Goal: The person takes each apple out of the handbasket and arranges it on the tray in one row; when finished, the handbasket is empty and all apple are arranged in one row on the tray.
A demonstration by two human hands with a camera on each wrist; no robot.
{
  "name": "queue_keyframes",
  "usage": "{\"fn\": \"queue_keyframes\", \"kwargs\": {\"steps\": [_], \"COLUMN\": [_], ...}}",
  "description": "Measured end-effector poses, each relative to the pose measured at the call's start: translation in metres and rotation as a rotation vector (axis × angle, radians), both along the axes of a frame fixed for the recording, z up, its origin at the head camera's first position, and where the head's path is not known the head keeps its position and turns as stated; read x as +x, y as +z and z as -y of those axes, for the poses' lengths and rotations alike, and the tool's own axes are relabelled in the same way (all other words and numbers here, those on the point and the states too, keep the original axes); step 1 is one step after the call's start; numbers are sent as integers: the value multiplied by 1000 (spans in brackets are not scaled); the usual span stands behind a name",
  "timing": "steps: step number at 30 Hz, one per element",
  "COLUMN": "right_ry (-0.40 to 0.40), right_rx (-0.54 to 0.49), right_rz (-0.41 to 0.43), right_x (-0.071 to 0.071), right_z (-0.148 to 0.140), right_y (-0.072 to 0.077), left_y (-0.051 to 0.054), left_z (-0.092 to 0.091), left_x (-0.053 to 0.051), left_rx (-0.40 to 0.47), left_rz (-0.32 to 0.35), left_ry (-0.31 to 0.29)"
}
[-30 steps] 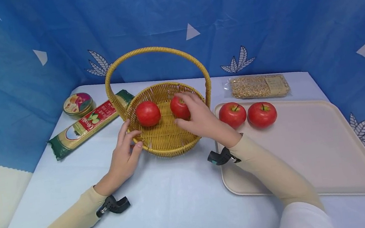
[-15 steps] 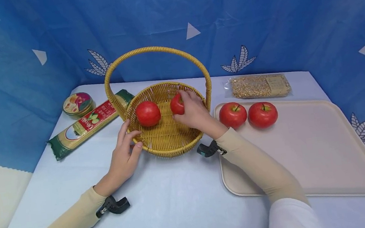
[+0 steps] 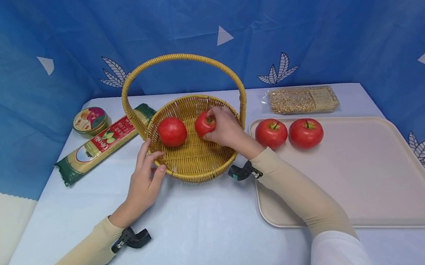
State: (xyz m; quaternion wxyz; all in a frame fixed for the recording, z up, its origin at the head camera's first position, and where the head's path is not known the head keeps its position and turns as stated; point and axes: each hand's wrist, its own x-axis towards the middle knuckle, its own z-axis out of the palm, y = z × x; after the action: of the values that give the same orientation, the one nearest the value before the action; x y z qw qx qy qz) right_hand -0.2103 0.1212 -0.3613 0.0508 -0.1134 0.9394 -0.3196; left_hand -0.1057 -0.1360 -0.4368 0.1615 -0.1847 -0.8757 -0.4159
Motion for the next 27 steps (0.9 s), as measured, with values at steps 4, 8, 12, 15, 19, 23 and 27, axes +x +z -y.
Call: {"fn": "queue_keyframes", "kwargs": {"steps": [4,8,12,15,19,23,27], "right_ry": [23,76,131,152,186,260,299], "right_rx": [8,10,31,38,32,53,66], "right_rz": [21,35,25,31,60,44,14], "right_x": [-1,-2,-2,-2,0,-1,-2], "right_z": [0,0,-1,-1,-2,-2,-2], "right_y": [0,-2,-3,-3,-3,-4,-4], "left_y": [1,1,2,2,2,2,3], "left_z": [0,0,0,0,0,0,0], "left_x": [1,1,1,1,1,1,1], "left_rx": [3,2,0,2,1,0,2], "left_rz": [4,14,22,25,22,19,17], "left_ry": [-2,-8,-8,-7,-6,-6,-8]}}
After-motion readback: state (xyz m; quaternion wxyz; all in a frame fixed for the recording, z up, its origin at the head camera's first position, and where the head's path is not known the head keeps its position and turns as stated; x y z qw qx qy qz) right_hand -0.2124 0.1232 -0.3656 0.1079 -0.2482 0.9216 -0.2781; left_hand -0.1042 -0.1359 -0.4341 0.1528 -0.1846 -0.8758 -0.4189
